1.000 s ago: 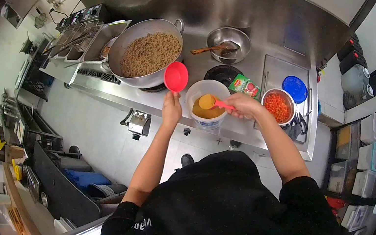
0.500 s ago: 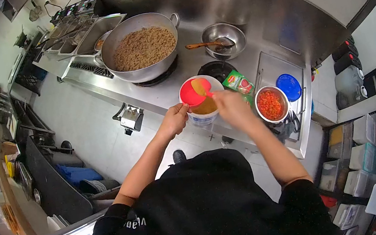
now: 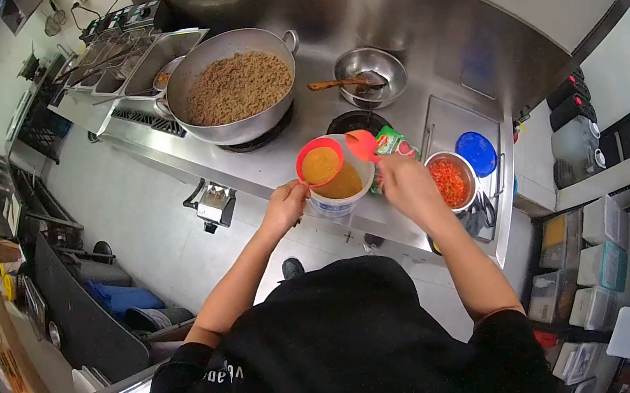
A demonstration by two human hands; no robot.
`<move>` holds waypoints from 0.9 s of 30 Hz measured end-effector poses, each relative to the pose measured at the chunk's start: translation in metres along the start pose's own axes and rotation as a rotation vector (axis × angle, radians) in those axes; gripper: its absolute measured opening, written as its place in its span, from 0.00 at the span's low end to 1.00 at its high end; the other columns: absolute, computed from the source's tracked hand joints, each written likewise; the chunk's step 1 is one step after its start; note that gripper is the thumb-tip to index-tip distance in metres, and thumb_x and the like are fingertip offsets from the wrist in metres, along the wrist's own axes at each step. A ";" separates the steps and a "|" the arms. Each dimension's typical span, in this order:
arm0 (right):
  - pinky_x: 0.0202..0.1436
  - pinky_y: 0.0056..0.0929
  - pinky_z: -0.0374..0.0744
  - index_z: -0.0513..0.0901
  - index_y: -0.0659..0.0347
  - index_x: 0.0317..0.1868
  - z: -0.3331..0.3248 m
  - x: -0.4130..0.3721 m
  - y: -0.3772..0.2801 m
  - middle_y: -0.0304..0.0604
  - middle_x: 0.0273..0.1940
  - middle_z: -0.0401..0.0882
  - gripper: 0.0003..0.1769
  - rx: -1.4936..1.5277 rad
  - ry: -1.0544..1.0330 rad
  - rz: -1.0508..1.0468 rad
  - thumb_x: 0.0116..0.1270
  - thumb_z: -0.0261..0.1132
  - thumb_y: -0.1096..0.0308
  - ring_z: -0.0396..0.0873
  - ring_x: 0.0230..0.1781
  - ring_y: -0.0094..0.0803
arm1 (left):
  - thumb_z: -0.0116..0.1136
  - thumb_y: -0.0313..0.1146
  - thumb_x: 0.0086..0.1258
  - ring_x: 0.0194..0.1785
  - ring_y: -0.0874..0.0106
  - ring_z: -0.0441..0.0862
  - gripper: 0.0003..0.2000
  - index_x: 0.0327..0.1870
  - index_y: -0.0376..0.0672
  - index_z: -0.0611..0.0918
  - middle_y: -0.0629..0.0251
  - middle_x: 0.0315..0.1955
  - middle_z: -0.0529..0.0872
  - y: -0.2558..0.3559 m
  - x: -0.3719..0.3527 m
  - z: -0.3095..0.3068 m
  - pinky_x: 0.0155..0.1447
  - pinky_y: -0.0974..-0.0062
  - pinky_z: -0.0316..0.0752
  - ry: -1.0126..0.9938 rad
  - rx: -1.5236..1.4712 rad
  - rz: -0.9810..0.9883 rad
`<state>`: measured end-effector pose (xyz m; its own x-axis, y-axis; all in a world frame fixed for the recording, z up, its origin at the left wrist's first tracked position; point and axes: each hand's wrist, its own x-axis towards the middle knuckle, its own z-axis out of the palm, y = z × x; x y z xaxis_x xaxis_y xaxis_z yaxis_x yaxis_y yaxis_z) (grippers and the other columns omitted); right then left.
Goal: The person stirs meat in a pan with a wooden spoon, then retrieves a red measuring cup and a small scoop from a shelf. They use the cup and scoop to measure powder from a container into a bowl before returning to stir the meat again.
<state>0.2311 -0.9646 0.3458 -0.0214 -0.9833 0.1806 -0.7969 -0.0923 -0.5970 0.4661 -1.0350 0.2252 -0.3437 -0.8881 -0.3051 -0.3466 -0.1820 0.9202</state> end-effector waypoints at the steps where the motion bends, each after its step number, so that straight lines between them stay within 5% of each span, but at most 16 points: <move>1: 0.38 0.48 0.75 0.81 0.66 0.38 0.002 0.001 0.007 0.61 0.30 0.80 0.12 -0.112 0.024 0.004 0.65 0.53 0.69 0.80 0.34 0.56 | 0.48 0.44 0.68 0.26 0.68 0.77 0.16 0.34 0.38 0.80 0.60 0.19 0.79 -0.001 0.000 -0.004 0.35 0.69 0.71 0.051 0.040 0.028; 6: 0.41 0.48 0.78 0.81 0.67 0.34 0.059 0.028 0.018 0.60 0.34 0.81 0.11 -0.443 -0.449 -0.021 0.61 0.55 0.69 0.80 0.37 0.58 | 0.53 0.39 0.66 0.23 0.74 0.71 0.13 0.30 0.37 0.76 0.65 0.18 0.75 0.024 -0.002 0.000 0.30 0.73 0.68 0.288 0.083 0.216; 9: 0.42 0.48 0.79 0.82 0.68 0.34 0.110 0.054 0.026 0.61 0.34 0.81 0.11 -0.466 -0.428 -0.051 0.59 0.56 0.70 0.81 0.38 0.56 | 0.59 0.35 0.61 0.26 0.72 0.75 0.10 0.33 0.37 0.76 0.64 0.19 0.76 0.024 0.011 0.010 0.32 0.71 0.71 0.363 0.181 0.347; 11: 0.42 0.43 0.80 0.84 0.68 0.34 0.155 0.073 0.057 0.58 0.37 0.83 0.14 -0.511 -0.452 -0.150 0.60 0.54 0.69 0.83 0.39 0.48 | 0.60 0.32 0.55 0.31 0.58 0.82 0.10 0.34 0.37 0.75 0.55 0.23 0.82 0.020 0.020 0.017 0.37 0.63 0.75 0.378 0.167 0.339; 14: 0.42 0.42 0.81 0.85 0.67 0.35 0.182 0.069 0.069 0.56 0.39 0.83 0.15 -0.244 -0.497 -0.226 0.62 0.53 0.67 0.83 0.41 0.46 | 0.59 0.28 0.54 0.31 0.58 0.81 0.09 0.34 0.37 0.74 0.56 0.25 0.81 0.011 0.026 0.023 0.37 0.63 0.75 0.403 0.152 0.368; 20: 0.48 0.41 0.79 0.85 0.65 0.40 0.136 0.082 0.039 0.54 0.42 0.83 0.15 -0.669 -0.553 -0.078 0.64 0.52 0.68 0.83 0.44 0.46 | 0.57 0.22 0.52 0.33 0.59 0.80 0.11 0.37 0.37 0.72 0.58 0.27 0.79 -0.003 0.032 0.028 0.39 0.66 0.75 0.403 0.117 0.428; 27: 0.50 0.40 0.79 0.85 0.67 0.39 0.170 0.073 0.047 0.56 0.44 0.83 0.16 -0.432 -0.639 0.042 0.61 0.55 0.65 0.81 0.47 0.47 | 0.55 0.18 0.51 0.35 0.58 0.78 0.11 0.36 0.37 0.72 0.57 0.27 0.78 -0.019 0.042 0.037 0.40 0.64 0.73 0.473 0.098 0.507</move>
<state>0.2953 -1.0671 0.1979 0.1911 -0.8961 -0.4006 -0.9709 -0.1125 -0.2115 0.4255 -1.0527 0.1862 -0.0745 -0.9457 0.3163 -0.3290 0.3227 0.8875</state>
